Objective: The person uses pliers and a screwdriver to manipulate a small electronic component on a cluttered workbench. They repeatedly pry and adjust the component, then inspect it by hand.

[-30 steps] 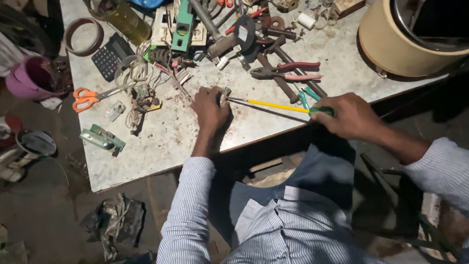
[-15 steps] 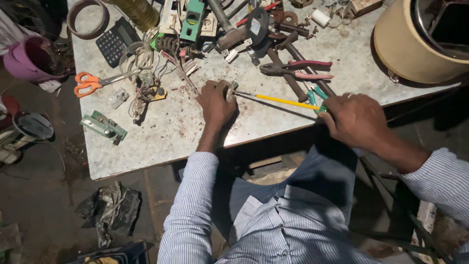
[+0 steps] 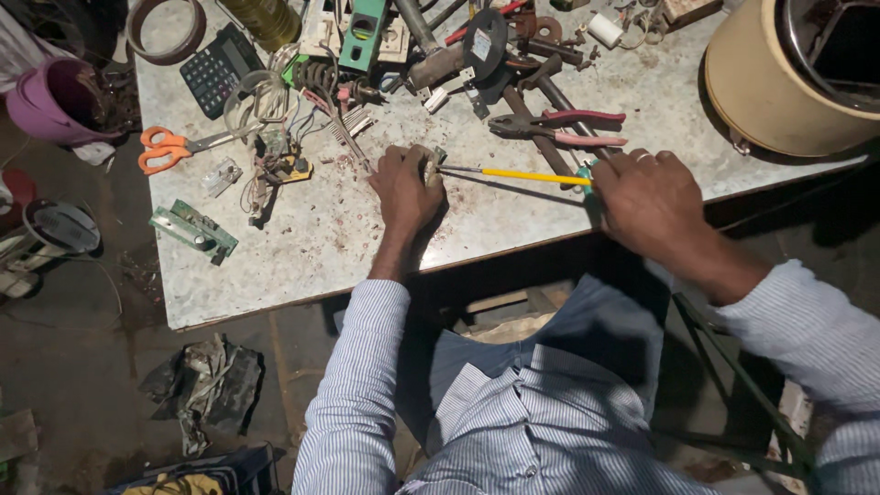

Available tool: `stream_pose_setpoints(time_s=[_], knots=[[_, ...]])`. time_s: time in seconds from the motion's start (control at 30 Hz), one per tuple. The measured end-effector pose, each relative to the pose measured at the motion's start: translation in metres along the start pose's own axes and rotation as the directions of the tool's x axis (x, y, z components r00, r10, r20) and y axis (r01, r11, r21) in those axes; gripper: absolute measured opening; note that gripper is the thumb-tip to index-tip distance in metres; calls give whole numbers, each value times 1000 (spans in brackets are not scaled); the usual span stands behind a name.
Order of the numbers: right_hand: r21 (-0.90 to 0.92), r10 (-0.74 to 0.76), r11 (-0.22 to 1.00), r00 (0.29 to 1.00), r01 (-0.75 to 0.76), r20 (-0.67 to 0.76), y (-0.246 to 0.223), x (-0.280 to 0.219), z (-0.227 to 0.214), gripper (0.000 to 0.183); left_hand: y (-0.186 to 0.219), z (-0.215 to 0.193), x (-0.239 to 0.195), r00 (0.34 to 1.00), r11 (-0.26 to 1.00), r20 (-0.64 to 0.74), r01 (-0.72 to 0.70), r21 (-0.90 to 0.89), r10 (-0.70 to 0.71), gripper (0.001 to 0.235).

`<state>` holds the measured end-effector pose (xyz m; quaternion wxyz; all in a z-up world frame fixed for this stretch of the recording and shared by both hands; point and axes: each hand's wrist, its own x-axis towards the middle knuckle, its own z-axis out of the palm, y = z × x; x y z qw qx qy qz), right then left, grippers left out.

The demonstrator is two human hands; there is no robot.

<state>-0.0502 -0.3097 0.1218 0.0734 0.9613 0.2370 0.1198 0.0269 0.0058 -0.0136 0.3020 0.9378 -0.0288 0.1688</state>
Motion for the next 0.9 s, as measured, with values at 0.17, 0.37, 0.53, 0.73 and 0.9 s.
stream_pose_setpoints(time_s=[0.17,0.37,0.53,0.73,0.9], knots=[[-5,9,1000,999,-9,-34,-9,6,5,21,0,-1,1,1000,1000,5,12,-8,-12,33],[60,-13,998,990,22,-139,-14,14,6,17,-1,-1,1,1000,1000,23,13,14,-14,37],[112,61,993,970,-36,-234,-25,9,12,14,0,1,2,1000,999,12,24,28,-24,36],[39,45,998,990,-40,-132,-34,19,12,31,-3,3,1,1000,1000,2,20,4,-20,34],[75,2,997,907,33,-420,-43,21,11,41,-4,4,2,1000,1000,2,17,-4,-17,35]])
